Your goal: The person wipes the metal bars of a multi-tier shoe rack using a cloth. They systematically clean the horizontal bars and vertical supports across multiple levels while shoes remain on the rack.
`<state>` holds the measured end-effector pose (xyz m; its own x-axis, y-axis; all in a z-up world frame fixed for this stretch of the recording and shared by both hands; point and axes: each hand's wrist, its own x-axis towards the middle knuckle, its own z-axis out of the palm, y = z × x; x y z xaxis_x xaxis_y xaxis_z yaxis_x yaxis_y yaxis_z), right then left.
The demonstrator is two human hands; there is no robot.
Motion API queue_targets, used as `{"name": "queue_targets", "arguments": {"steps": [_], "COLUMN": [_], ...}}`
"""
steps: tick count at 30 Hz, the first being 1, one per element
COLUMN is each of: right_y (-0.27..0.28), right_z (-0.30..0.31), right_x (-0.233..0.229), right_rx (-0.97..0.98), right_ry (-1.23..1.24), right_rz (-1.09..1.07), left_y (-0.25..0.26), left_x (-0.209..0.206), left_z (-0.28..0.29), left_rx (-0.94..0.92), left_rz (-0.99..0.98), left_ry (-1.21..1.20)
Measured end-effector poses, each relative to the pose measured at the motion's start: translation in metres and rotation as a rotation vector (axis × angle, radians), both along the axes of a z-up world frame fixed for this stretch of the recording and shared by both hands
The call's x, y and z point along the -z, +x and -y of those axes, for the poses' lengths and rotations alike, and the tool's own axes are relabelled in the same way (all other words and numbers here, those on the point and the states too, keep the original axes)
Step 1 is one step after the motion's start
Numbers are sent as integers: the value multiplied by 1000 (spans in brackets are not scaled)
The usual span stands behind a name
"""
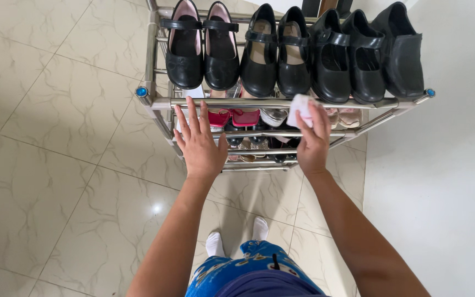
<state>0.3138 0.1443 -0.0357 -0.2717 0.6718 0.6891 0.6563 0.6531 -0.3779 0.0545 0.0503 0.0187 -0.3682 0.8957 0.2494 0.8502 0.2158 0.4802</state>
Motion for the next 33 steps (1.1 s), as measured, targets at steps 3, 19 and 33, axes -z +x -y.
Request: {"name": "queue_targets", "arguments": {"steps": [3, 19, 33], "right_y": [-12, 67, 121], "right_z": [-3, -20, -47], "right_x": [5, 17, 22], "right_rx": [52, -90, 106], "right_ry": [-11, 25, 146], "right_rz": [-94, 22, -110], "left_y": [6, 74, 142], "left_x": [3, -1, 14], "left_z": [-1, -31, -62], "left_rx": [-22, -73, -59], "left_rz": [-8, -22, -47], "left_ry": [-1, 12, 68]}}
